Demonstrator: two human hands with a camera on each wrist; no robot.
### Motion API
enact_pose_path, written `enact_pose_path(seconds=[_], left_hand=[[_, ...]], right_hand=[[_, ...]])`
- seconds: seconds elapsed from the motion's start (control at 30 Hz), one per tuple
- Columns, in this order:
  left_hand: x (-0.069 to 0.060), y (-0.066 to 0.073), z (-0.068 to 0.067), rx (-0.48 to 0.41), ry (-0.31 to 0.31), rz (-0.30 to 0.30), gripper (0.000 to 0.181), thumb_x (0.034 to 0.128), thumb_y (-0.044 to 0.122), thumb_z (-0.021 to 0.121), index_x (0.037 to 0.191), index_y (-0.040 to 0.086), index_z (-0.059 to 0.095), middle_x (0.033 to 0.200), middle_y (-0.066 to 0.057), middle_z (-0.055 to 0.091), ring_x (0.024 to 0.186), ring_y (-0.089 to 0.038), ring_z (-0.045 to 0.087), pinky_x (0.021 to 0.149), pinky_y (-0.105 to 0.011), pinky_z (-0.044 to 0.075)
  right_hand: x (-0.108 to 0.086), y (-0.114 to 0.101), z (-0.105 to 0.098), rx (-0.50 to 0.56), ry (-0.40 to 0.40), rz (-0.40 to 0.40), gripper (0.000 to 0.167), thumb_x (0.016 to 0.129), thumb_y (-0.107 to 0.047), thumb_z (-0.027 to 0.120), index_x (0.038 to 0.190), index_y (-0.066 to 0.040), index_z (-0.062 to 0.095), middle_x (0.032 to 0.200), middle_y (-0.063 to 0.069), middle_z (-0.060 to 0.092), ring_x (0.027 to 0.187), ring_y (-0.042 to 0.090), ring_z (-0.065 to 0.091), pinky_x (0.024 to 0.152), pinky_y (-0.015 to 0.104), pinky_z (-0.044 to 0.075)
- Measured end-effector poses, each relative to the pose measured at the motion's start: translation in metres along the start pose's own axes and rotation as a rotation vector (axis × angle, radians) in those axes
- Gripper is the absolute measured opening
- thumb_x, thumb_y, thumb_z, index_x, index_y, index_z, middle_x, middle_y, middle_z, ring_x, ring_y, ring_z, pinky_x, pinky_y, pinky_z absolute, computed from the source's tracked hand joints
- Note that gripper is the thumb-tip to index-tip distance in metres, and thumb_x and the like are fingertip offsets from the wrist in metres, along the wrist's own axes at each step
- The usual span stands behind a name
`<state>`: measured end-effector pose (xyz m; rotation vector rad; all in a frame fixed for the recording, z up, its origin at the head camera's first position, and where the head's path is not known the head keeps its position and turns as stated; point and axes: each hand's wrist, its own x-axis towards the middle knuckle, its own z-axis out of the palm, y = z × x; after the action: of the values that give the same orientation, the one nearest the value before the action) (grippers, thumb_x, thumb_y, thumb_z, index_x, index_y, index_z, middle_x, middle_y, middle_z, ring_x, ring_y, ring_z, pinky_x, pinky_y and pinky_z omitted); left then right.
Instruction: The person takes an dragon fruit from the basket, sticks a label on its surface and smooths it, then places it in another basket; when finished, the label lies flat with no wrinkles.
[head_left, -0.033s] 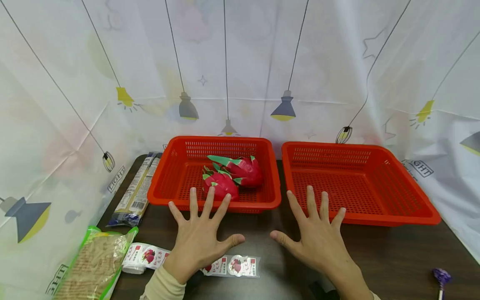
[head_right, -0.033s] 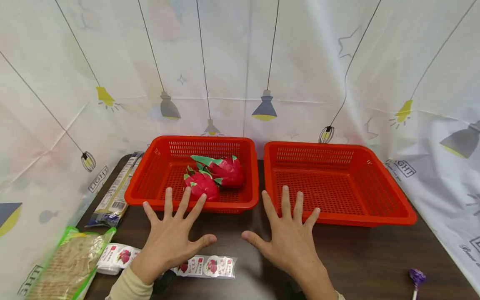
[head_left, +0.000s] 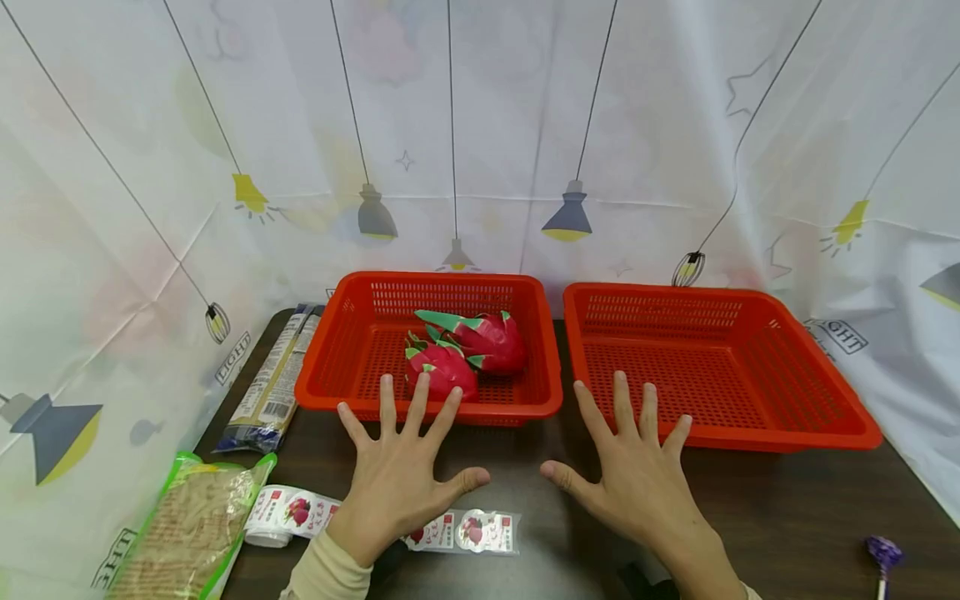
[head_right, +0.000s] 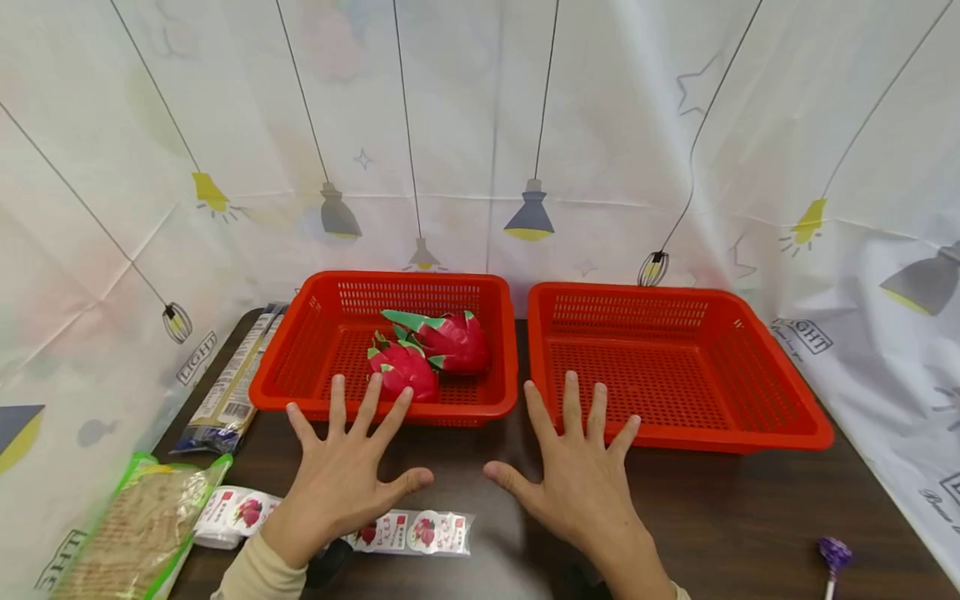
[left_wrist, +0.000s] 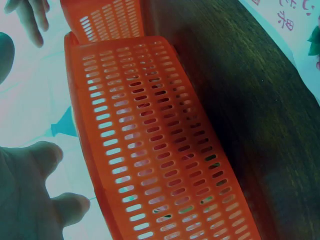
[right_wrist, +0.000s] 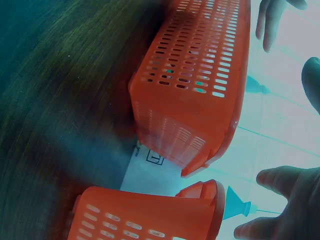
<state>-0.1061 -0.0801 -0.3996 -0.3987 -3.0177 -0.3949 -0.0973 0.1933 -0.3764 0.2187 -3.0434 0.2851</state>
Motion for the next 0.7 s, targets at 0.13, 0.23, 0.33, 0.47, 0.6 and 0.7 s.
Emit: enact_pose_path(seconds=[0.13, 0.23, 0.33, 0.47, 0.6, 0.7], left_hand=[[-0.002, -0.001, 0.002, -0.001, -0.001, -0.003, 0.095, 0.083, 0.085, 0.049, 0.161, 0.037, 0.025, 0.173, -0.009, 0.01, 0.155, -0.054, -0.004, 0.104, -0.087, -0.015], [-0.003, -0.003, 0.003, -0.002, 0.018, 0.001, 0.094, 0.084, 0.083, 0.05, 0.161, 0.036, 0.024, 0.173, -0.01, 0.011, 0.155, -0.054, -0.003, 0.105, -0.087, -0.012], [-0.006, -0.008, 0.003, -0.042, 0.132, 0.023, 0.091, 0.0878, 0.083, 0.043, 0.162, 0.032, 0.026, 0.172, -0.011, 0.015, 0.156, -0.052, 0.002, 0.108, -0.087, -0.005], [-0.005, -0.026, 0.001, -0.275, 0.639, 0.14, 0.068, 0.1007, 0.062, 0.047, 0.146, 0.012, 0.055, 0.153, -0.019, 0.051, 0.145, -0.047, 0.04, 0.117, -0.073, 0.024], [0.002, -0.056, -0.009, -0.583, 1.122, 0.12, 0.028, 0.0981, 0.015, 0.059, 0.116, -0.005, 0.068, 0.121, -0.021, 0.068, 0.12, -0.031, 0.061, 0.11, -0.037, 0.046], [0.002, -0.08, -0.015, -0.869, 1.168, -0.193, 0.026, 0.0958, 0.004, 0.057, 0.12, -0.005, 0.062, 0.121, -0.007, 0.061, 0.113, -0.015, 0.054, 0.095, -0.022, 0.045]], right_hand=[[-0.001, 0.0, 0.0, -0.003, -0.006, -0.002, 0.108, 0.08, -0.085, 0.055, 0.164, -0.026, 0.02, 0.169, 0.028, 0.008, 0.149, 0.064, 0.005, 0.104, 0.09, 0.0], [-0.002, 0.0, 0.0, 0.0, -0.011, -0.005, 0.109, 0.08, -0.085, 0.054, 0.164, -0.026, 0.019, 0.169, 0.028, 0.008, 0.15, 0.064, 0.005, 0.104, 0.09, 0.001], [-0.003, -0.001, 0.0, 0.012, -0.009, -0.014, 0.108, 0.081, -0.084, 0.055, 0.164, -0.026, 0.019, 0.169, 0.028, 0.008, 0.15, 0.064, 0.006, 0.105, 0.09, 0.002], [-0.003, -0.002, -0.001, 0.085, 0.065, -0.045, 0.103, 0.085, -0.076, 0.06, 0.163, -0.022, 0.023, 0.169, 0.026, 0.015, 0.152, 0.058, 0.012, 0.113, 0.083, 0.003], [0.0, -0.004, -0.002, 0.193, 0.262, -0.13, 0.092, 0.088, -0.055, 0.072, 0.16, -0.013, 0.032, 0.164, 0.023, 0.032, 0.151, 0.049, 0.028, 0.123, 0.069, 0.011], [0.002, -0.007, -0.004, 0.231, 0.368, -0.188, 0.088, 0.087, -0.043, 0.077, 0.157, -0.008, 0.037, 0.16, 0.02, 0.041, 0.148, 0.044, 0.037, 0.122, 0.063, 0.025]])
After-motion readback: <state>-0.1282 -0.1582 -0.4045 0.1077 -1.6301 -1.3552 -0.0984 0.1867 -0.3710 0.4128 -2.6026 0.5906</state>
